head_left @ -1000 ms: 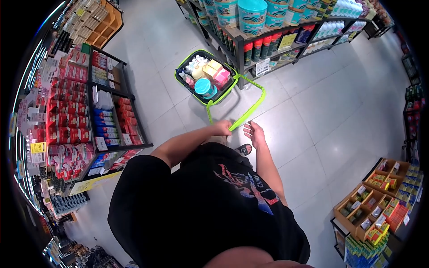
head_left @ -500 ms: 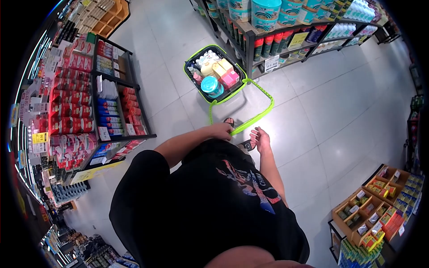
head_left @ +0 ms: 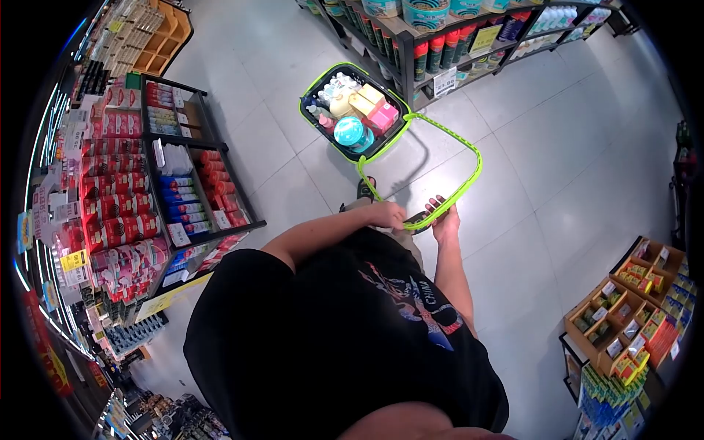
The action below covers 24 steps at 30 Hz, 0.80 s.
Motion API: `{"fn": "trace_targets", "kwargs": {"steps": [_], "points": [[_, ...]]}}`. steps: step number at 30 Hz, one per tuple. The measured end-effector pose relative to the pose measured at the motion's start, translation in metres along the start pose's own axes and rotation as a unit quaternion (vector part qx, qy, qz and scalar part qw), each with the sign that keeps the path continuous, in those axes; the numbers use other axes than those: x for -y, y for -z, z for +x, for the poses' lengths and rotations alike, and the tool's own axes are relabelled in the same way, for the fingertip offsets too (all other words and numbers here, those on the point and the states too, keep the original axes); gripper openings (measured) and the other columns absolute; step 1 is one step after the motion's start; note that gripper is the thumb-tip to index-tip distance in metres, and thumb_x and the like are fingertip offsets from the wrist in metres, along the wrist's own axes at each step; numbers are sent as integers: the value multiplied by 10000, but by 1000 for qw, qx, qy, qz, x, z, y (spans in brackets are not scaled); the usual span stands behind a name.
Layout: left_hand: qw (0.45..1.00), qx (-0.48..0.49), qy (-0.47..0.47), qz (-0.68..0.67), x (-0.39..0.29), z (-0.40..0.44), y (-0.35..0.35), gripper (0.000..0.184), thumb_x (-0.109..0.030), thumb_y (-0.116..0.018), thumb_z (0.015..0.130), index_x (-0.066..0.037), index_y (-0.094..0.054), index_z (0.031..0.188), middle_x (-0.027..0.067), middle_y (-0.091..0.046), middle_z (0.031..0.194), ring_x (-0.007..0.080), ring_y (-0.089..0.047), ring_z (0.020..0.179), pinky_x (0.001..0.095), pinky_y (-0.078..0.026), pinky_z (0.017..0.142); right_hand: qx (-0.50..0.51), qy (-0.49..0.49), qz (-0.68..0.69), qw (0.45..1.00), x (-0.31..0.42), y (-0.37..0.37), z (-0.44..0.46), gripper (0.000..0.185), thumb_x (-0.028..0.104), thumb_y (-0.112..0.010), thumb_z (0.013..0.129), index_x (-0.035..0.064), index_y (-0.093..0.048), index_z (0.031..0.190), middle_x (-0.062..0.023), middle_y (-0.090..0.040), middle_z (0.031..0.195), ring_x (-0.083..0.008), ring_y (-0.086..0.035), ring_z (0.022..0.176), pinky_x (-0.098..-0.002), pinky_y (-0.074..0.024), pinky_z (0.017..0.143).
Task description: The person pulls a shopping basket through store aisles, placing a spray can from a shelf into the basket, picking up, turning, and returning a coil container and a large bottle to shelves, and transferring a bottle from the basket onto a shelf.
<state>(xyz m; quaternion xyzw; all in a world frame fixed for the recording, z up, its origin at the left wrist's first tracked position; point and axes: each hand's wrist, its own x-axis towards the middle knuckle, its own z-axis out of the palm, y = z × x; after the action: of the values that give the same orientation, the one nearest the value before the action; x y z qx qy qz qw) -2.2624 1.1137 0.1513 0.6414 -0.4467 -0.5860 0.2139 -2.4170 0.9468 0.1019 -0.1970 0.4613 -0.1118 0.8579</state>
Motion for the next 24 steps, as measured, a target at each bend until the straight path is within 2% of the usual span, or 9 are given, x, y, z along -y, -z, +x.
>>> {"fn": "trace_targets", "kwargs": {"steps": [8,11,13,16,17,19,21,22,24], "points": [[994,-100,25,20,54,-23,43,393,-230,-660,794,-11,-610,1117,163,-671,1019,259,-637,961,336,-481,859,-172,21,18,985,-19,51,5,478,494,-380,972,60,-467,1155,-115,-567,1027,-259,-556,834,-371,-449,764],[993,-111,37,8,90,-37,71,374,-239,-662,796,-16,-623,1094,172,-665,1043,265,-625,1006,342,-475,877,-263,62,-47,962,-38,69,9,383,374,-472,956,7,-525,1052,-116,-593,915,-236,-556,728,-343,-463,654],[988,-153,22,18,133,-29,92,347,-227,-670,790,-16,-632,1063,162,-667,990,277,-625,955,335,-475,863,-389,89,-199,895,-37,60,6,345,239,-548,888,-78,-564,1024,-153,-629,888,-245,-581,686,-339,-487,593],[971,-227,6,-69,169,-48,134,309,-207,-668,793,-16,-638,1034,119,-661,901,244,-630,821,326,-495,789,-505,228,-197,809,-51,13,3,426,231,-565,859,-109,-536,1113,-188,-635,982,-275,-616,795,-352,-505,692],[973,-220,6,-75,182,-46,149,309,-207,-668,793,-16,-638,1034,119,-661,901,244,-630,821,326,-495,789,-512,225,-200,805,-55,4,10,426,231,-565,859,-109,-536,1113,-188,-635,982,-275,-616,795,-352,-505,692],[927,-230,90,-281,227,-36,162,252,-199,-658,771,-12,-674,939,107,-669,810,188,-640,787,310,-502,709,-511,282,-418,696,-73,-6,36,438,203,-585,853,-126,-519,1134,-209,-621,1059,-302,-615,915,-362,-501,765],[910,-232,112,-326,231,-51,178,237,-179,-652,773,-4,-664,932,93,-655,807,175,-627,760,307,-503,678,-396,278,-321,814,-93,-4,81,356,188,-617,839,-37,-567,1111,-99,-592,909,-159,-566,766,-276,-463,622],[890,-244,128,-362,227,-56,192,221,-159,-647,776,4,-654,925,78,-642,803,162,-614,733,304,-503,647,-327,219,-274,877,-91,-57,73,374,207,-622,846,-17,-557,1138,-90,-594,937,-172,-571,783,-294,-475,653],[872,-241,158,-396,229,-62,210,207,-137,-645,782,17,-635,920,66,-622,817,150,-592,710,293,-497,639,-250,152,-302,907,-103,-124,86,394,235,-623,857,6,-547,1169,-88,-600,981,-182,-588,825,-305,-484,684]]}}
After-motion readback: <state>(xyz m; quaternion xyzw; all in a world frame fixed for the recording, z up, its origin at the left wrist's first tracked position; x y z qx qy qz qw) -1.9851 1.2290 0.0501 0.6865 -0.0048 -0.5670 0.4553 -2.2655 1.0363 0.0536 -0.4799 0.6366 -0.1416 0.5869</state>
